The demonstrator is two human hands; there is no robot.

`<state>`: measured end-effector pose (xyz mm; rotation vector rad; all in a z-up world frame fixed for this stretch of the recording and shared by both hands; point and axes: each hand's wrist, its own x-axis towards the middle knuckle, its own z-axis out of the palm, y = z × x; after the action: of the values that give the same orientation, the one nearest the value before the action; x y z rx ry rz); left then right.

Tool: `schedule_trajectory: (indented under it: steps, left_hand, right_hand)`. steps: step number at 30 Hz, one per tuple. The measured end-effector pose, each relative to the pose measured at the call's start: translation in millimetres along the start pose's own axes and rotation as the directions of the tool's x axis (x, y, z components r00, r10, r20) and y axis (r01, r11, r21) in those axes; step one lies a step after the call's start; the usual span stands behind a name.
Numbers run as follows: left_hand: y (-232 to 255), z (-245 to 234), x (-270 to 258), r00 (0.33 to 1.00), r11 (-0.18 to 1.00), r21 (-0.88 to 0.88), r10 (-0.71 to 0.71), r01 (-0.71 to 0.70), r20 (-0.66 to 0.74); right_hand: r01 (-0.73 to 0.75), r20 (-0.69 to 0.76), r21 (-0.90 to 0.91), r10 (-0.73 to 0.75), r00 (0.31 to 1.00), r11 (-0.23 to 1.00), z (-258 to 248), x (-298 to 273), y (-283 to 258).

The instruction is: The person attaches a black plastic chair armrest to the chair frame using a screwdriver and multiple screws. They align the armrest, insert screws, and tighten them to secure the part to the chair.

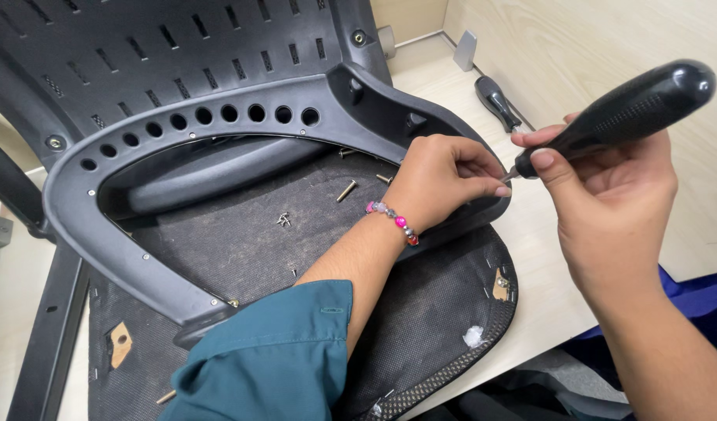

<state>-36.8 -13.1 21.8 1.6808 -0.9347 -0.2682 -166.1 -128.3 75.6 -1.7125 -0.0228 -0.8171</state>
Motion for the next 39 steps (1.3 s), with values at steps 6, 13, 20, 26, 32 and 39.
schedule_trajectory:
  steps: [6, 13, 20, 26, 32, 39]
  left_hand:
    - [-13.1, -1.6, 4.9, 0.996, 0.921, -0.387, 0.075, -0.052, 0.044]
    - [-18.4, 2.6, 8.7, 1.0, 0.987, -0.161, -0.003, 0.006, 0.02]
    - [-10.1, 1.0, 5.2, 1.0, 0.992, -0.127, -0.02, 0.021, 0.009]
    - [-11.8, 2.5, 3.9, 0.998, 1.0, 0.001, 0.012, -0.012, 0.056]
    - [-7.1, 1.0, -0.5, 0.999, 0.993, 0.111, -0.038, 0.036, 0.016]
    - [0.5, -2.1, -1.5, 0.995, 0.983, 0.153, -0.101, 0.1, 0.001]
  right_hand:
    - [-0.097, 0.019, -0.151, 0.101, 0.995, 0.984, -9.9, 14.6, 2.8]
    - [-0.089, 0.094, -0.031, 0.091, 0.991, 0.996, -8.5, 19.9, -0.4]
    - [-0.092, 0.015, -0.137, 0.095, 0.995, 0.986, -3.9, 8.5, 11.3]
    - [-0.021, 0.14, -0.055, 0.029, 0.99, 0.998, -23.7, 20.4, 24.1]
    - [-0.098, 0.113, 0.017, 0.096, 0.989, 0.995, -11.9, 23.5, 26.3]
    - [-0.13, 0.045, -0.09, 0.134, 0.99, 0.987, -2.0, 22.5, 24.6]
